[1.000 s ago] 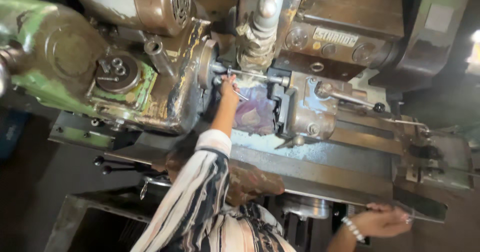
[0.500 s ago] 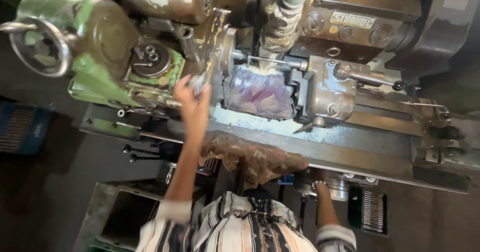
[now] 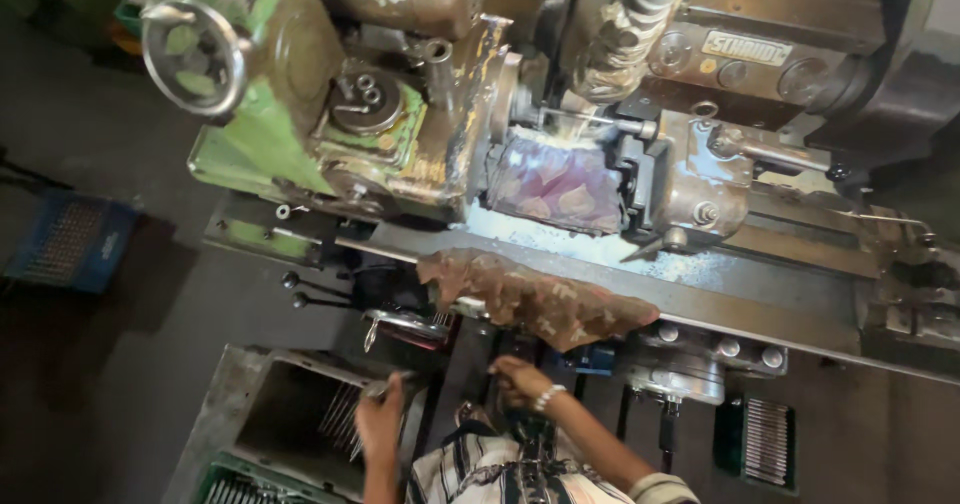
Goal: The person operates a metal lathe, repeatedly selecting cylindrical metal rods from a tray, inserting them into the lathe chuck, and tightening the chuck by hand. The person then removes the rods and returns them to the tray, repeating the cycle multiple times.
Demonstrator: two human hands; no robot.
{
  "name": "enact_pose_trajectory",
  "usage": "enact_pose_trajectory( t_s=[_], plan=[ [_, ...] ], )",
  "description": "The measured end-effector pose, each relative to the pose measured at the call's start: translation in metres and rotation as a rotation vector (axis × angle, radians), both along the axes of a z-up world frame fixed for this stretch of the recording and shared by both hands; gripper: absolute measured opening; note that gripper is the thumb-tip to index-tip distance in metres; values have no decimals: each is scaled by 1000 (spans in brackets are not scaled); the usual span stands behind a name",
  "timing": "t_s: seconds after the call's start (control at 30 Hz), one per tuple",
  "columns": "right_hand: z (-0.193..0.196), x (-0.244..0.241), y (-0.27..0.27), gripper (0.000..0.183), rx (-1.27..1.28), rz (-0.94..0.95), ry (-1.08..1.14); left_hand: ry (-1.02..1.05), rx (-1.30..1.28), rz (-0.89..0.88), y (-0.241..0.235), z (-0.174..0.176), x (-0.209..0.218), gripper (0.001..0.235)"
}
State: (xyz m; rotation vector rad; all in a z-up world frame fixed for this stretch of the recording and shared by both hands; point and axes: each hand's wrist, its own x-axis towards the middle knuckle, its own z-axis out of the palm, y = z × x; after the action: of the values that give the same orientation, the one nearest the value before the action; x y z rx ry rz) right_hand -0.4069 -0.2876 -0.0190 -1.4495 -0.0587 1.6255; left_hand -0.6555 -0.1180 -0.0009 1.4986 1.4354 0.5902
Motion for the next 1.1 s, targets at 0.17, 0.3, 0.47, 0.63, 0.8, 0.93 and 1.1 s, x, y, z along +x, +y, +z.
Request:
enact_pose_trajectory(
  t_s=[0.17, 0.3, 0.47, 0.63, 0.8, 0.93, 1.1],
  plan=[
    [13, -51, 60, 23, 190, -209, 255, -175, 90, -69, -9, 36, 65, 36],
    [27, -40, 66, 26, 152, -225, 279, -153, 186, -104, -9, 76, 83, 37],
    [39, -40, 56, 19, 128, -269, 340, -114, 303, -131, -23, 90, 64, 40],
    [48, -51, 51, 21, 177, -73, 376, -123, 322, -116, -34, 92, 42, 37],
    [59, -41, 53, 21, 121, 186, 371, 20, 725, -262, -32, 120, 18, 40],
    [59, -35, 56, 25, 237, 408, 411, 19, 872, -335, -40, 134, 9, 36],
    [59, -83, 97, 53, 207, 12, -343, -223, 395, 162, -42, 94, 26, 23]
  ],
)
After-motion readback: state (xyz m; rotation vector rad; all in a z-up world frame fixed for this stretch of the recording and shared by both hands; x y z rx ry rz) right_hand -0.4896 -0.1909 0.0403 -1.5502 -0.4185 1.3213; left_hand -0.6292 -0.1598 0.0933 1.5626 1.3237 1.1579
